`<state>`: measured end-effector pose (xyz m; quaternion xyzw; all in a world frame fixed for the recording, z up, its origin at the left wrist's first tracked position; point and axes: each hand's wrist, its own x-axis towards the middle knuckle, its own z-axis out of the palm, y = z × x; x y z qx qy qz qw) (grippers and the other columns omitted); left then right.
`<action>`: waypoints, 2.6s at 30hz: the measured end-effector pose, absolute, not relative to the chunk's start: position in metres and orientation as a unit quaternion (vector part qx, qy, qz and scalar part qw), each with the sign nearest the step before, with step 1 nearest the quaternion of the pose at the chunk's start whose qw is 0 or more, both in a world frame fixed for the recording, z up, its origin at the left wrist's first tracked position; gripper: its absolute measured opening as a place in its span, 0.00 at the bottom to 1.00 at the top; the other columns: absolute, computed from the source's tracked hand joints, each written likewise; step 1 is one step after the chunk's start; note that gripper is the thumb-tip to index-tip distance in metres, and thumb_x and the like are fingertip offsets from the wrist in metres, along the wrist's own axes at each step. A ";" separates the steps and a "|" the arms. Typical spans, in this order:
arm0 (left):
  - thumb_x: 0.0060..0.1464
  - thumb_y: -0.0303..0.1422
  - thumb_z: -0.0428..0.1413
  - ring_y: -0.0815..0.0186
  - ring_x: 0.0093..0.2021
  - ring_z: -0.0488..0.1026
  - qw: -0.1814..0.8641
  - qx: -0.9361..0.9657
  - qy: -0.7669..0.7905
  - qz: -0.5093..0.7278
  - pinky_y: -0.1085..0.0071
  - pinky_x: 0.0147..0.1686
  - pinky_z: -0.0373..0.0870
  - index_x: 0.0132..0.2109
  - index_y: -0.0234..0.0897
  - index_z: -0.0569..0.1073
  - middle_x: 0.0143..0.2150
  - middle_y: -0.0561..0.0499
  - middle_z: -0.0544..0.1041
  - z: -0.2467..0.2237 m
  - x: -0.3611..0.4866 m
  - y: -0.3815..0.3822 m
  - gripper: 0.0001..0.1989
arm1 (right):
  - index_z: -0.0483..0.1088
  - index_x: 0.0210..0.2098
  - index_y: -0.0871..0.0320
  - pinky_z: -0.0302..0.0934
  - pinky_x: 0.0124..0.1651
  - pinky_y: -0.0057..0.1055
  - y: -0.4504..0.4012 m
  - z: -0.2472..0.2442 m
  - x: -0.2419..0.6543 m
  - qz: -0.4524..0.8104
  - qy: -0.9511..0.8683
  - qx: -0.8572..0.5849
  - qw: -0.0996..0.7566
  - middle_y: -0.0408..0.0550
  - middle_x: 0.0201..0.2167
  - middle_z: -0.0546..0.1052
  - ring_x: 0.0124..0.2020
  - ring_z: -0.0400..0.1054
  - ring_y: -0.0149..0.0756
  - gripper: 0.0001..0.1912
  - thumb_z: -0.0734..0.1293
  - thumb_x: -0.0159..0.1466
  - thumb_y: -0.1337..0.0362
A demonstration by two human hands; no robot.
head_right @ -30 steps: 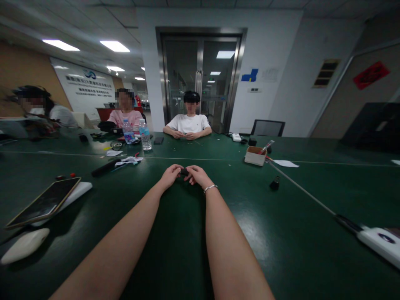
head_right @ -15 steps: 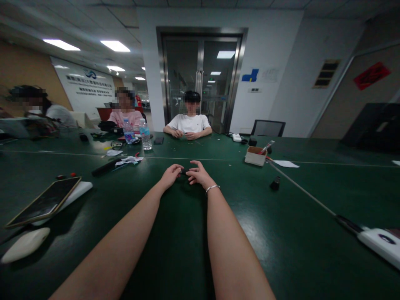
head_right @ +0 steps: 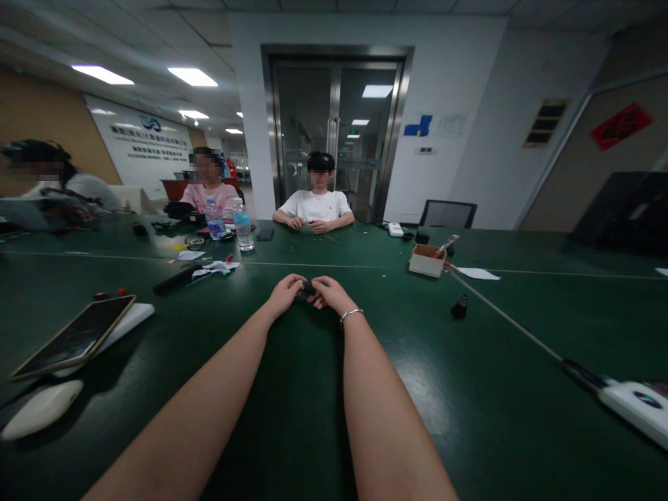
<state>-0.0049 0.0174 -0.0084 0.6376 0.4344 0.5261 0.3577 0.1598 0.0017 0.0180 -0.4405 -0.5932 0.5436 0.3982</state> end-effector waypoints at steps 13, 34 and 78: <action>0.54 0.30 0.50 0.71 0.27 0.67 0.352 0.628 0.446 0.531 0.74 0.30 0.63 0.39 0.35 0.73 0.32 0.51 0.73 -0.009 -0.006 0.019 0.08 | 0.60 0.49 0.58 0.65 0.19 0.20 0.000 0.019 0.159 0.548 -0.589 -0.425 0.416 0.45 0.29 0.75 0.19 0.69 0.25 0.20 0.66 0.58 0.71; 0.53 0.31 0.51 0.71 0.27 0.68 0.371 0.621 0.433 0.538 0.74 0.30 0.63 0.39 0.35 0.72 0.32 0.51 0.73 -0.011 -0.006 0.020 0.08 | 0.63 0.49 0.55 0.67 0.23 0.19 -0.004 0.022 0.161 0.556 -0.589 -0.407 0.423 0.43 0.33 0.75 0.20 0.70 0.23 0.22 0.68 0.56 0.72; 0.51 0.39 0.54 0.71 0.23 0.65 0.372 0.631 0.442 0.518 0.75 0.24 0.60 0.37 0.33 0.73 0.22 0.54 0.68 -0.003 -0.008 0.013 0.13 | 0.68 0.40 0.62 0.66 0.23 0.19 -0.003 0.021 0.165 0.600 -0.561 -0.394 0.411 0.47 0.22 0.77 0.19 0.69 0.25 0.07 0.63 0.62 0.73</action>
